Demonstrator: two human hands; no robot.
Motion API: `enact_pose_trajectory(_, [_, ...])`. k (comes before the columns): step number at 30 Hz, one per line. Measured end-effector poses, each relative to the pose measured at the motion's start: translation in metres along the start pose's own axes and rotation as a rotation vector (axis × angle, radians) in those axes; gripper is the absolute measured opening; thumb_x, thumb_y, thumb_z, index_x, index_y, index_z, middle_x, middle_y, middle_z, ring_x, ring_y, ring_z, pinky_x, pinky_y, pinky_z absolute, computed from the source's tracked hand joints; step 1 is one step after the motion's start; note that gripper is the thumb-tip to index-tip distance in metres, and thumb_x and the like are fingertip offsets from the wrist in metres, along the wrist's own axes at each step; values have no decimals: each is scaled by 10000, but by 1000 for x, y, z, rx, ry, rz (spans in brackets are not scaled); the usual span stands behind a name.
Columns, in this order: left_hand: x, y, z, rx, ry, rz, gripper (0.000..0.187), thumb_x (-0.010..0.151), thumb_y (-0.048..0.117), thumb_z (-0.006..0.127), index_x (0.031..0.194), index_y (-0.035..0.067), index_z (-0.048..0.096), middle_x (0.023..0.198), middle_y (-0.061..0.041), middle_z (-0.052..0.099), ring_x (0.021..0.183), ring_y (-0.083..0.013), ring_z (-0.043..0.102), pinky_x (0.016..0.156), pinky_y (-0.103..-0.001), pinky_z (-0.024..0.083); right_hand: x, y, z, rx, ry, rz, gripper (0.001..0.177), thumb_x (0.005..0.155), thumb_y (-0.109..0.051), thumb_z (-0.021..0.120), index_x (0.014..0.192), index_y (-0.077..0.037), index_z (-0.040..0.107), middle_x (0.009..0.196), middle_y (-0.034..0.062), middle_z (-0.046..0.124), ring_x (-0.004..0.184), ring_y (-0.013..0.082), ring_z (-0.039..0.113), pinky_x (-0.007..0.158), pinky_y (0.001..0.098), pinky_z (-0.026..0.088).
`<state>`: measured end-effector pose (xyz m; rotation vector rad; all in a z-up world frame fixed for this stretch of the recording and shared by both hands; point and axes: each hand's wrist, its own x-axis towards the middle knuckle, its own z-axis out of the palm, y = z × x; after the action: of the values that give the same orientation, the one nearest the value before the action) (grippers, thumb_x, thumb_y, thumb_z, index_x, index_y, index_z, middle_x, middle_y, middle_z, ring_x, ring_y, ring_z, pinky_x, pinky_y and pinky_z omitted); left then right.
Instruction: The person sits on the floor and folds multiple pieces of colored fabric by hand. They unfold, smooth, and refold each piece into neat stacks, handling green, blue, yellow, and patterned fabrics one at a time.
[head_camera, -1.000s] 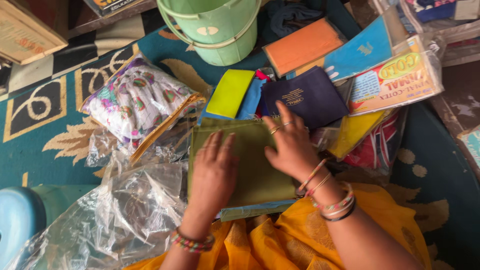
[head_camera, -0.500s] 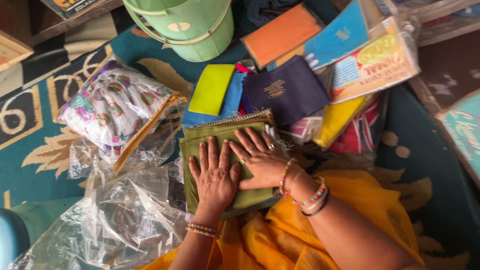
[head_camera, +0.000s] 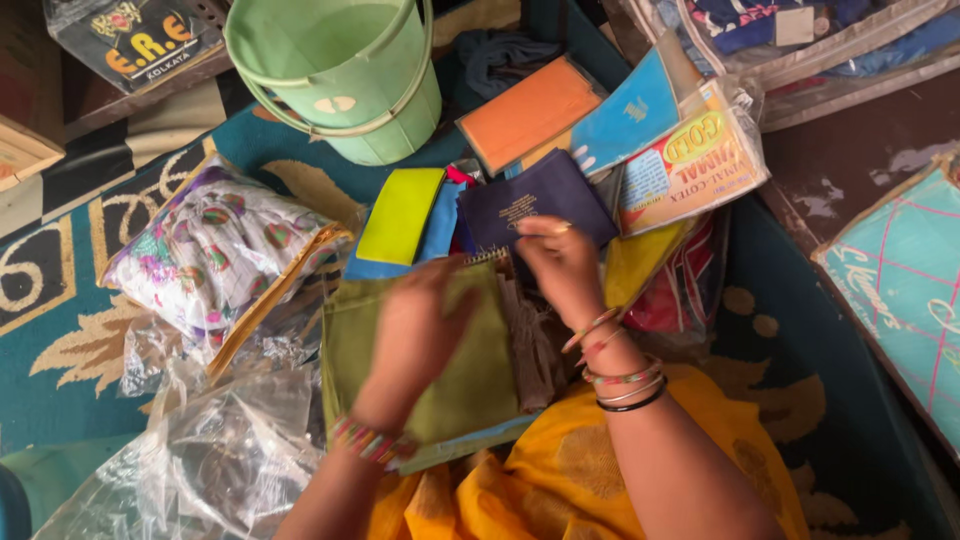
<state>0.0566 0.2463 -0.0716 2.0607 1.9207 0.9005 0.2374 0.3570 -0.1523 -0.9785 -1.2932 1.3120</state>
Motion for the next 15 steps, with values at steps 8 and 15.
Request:
enact_pose_trajectory(8, [70, 23, 143, 529, -143, 331, 384, 749, 139, 670, 1091, -26, 615, 970, -195, 676, 912, -363, 681, 750, -446, 532, 24, 8, -60, 547, 458, 224, 224, 910, -158, 676, 1125, -93, 677, 1033, 72, 737, 853, 185, 690, 733, 312, 530])
enact_pose_trajectory(15, [89, 4, 165, 516, -351, 90, 168, 910, 128, 589, 1035, 21, 624, 909, -196, 725, 816, -362, 737, 662, -447, 577, 26, 15, -44, 590, 427, 291, 220, 911, -161, 676, 1119, -92, 661, 1021, 66, 729, 865, 185, 687, 753, 336, 534])
